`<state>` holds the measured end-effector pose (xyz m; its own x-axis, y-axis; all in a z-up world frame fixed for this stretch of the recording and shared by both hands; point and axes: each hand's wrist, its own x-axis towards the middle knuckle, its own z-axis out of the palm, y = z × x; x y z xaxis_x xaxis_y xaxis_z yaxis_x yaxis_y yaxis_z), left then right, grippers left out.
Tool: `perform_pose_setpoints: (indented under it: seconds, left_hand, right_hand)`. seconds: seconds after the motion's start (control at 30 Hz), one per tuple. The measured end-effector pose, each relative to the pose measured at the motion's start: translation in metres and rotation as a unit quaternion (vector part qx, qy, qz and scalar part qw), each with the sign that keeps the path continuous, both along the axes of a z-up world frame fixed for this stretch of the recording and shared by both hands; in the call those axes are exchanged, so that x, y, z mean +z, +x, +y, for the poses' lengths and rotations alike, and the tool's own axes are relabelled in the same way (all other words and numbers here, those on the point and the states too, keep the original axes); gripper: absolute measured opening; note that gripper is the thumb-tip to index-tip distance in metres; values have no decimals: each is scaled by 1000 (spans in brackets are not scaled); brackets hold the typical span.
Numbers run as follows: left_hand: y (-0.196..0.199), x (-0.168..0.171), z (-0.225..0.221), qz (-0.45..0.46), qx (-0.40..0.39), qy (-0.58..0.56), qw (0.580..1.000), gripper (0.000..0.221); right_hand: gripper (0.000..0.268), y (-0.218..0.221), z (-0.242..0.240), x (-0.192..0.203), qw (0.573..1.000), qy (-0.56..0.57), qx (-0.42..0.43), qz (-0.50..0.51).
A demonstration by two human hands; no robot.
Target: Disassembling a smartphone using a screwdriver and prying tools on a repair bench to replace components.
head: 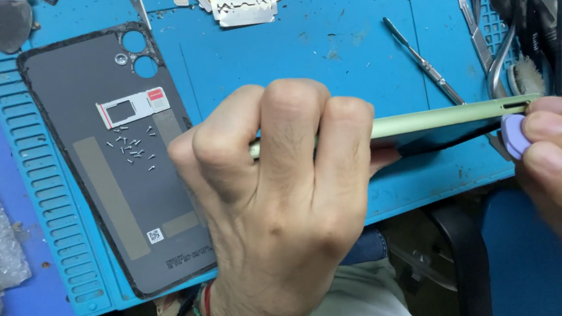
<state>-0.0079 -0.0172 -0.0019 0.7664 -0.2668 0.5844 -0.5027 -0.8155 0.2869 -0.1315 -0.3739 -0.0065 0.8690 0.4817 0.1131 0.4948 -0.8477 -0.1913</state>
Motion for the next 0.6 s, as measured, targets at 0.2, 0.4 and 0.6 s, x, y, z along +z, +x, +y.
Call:
perform_pose_setpoints:
  seconds: [0.2,0.4,0.6]
  left_hand:
    - [0,1,0,-11,8,-4,1000,30]
    - [2,0,0,-11,4,-32,999,32]
    - [3,-1,0,-13,7,-32,999,34]
  right_hand:
    - [65,21,11,6,997,-8,65,-36]
    - [50,43,21,18,989,-53,127,-54]
    - [52,57,40,23,985,-69,141,-72]
